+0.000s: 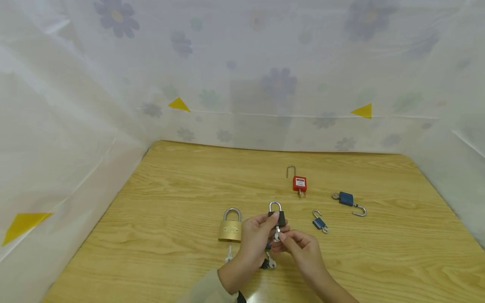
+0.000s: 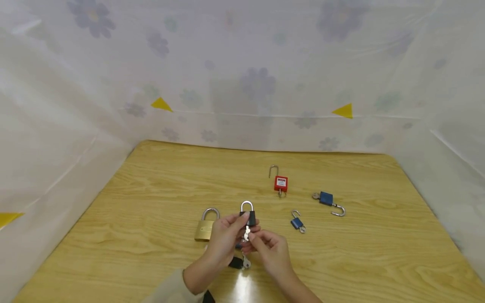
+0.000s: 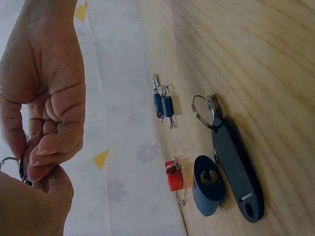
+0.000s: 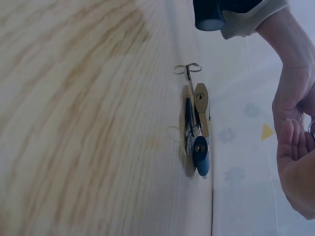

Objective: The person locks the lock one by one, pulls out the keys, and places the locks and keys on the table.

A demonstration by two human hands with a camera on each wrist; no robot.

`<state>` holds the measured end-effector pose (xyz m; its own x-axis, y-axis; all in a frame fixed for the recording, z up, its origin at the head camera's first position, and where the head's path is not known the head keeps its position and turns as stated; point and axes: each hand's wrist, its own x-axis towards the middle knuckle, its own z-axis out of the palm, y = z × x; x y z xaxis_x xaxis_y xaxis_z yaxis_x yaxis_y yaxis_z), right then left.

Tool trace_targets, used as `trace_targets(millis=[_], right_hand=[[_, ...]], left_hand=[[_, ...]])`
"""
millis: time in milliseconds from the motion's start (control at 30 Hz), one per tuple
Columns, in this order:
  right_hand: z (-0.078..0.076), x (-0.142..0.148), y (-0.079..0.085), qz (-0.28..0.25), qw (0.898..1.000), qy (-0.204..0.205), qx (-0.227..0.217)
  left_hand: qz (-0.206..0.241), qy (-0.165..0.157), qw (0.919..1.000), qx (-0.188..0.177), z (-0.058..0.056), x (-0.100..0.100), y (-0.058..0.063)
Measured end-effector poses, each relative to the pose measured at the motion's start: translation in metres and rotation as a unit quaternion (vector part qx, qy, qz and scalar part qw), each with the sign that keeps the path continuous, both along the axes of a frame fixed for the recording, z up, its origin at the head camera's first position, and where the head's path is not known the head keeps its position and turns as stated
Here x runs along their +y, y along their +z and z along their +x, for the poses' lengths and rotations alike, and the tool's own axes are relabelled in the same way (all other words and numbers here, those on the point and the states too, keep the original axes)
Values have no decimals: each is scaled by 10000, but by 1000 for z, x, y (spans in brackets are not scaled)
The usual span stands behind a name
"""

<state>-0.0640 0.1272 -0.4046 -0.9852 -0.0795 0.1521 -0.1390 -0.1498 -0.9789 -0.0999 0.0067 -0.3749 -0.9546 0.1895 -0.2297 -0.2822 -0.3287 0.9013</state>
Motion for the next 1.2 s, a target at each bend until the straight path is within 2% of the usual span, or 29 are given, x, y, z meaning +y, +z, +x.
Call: trace_targets(millis=[233,600,700,767,867,967,1033,1100,1200], right_hand=[[0,2,-1,46,9999,-87,-134],[3,7,-6,421,9990,64,153],[7,10,-5,715,9973,-121,67],[8,14,-4,1041,9932,-439,-279],[9,24,-1,1736,9755,-772,-1105],[9,42,-4,2533,9472,-596,-1872],[10,54,-7,3026,9299,-297,-2068],[11,63,-13,3324,9170,-75,-2203],[14,69,-19,3591,9057,57,-2254]], left_hand=[[-42,-62,10000,10,0,2,-3],[-62,-68,10000,9,-6,5,-2],[-110,-119,9999,-15,-8,3,-2],[-149,-121,9998,-61,-9,1,-4],[-214,-91,9996,-127,-10,-4,-8],[-271,-77,9995,-170,-11,-10,-12],[-300,-62,9993,-208,-11,-14,-14],[-329,-37,9991,-263,-11,-17,-15],[-317,-13,9990,-307,-11,-18,-16]])
